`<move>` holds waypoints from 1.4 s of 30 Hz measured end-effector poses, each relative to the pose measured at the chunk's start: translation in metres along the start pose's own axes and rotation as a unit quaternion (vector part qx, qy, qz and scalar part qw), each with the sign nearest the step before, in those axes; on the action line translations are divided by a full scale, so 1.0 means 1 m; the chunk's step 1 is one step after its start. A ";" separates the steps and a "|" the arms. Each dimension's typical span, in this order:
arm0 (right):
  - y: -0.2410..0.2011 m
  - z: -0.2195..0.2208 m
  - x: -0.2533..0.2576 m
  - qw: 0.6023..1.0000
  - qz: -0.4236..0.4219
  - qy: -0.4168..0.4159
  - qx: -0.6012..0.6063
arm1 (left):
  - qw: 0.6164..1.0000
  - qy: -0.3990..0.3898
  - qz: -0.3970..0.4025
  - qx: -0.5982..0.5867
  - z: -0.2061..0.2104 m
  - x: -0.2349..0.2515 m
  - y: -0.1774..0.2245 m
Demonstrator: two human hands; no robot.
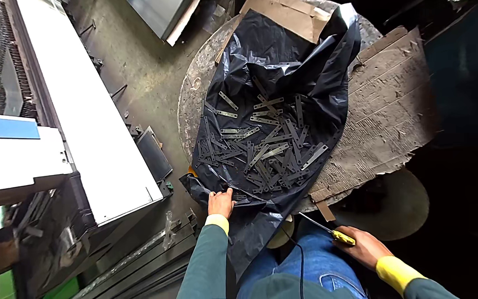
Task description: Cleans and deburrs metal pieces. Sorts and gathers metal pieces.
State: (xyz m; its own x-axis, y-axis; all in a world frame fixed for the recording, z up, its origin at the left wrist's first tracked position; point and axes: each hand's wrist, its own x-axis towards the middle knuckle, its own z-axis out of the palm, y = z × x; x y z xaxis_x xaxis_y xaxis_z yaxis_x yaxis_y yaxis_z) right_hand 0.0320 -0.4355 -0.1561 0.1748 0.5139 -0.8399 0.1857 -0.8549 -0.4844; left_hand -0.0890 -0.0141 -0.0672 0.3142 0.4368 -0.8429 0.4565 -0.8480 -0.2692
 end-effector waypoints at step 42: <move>0.010 0.013 -0.003 0.999 0.012 -0.013 0.029 | 0.974 0.074 -0.116 -0.180 -0.123 0.031 0.157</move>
State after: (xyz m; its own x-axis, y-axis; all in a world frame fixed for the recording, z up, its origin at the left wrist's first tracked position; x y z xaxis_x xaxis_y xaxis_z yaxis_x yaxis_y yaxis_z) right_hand 0.0212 -0.4461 -0.1615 0.1521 0.4926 -0.8569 0.1247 -0.8696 -0.4778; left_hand 0.0950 -0.0967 -0.0784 0.2715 0.6649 -0.6959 0.7834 -0.5727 -0.2415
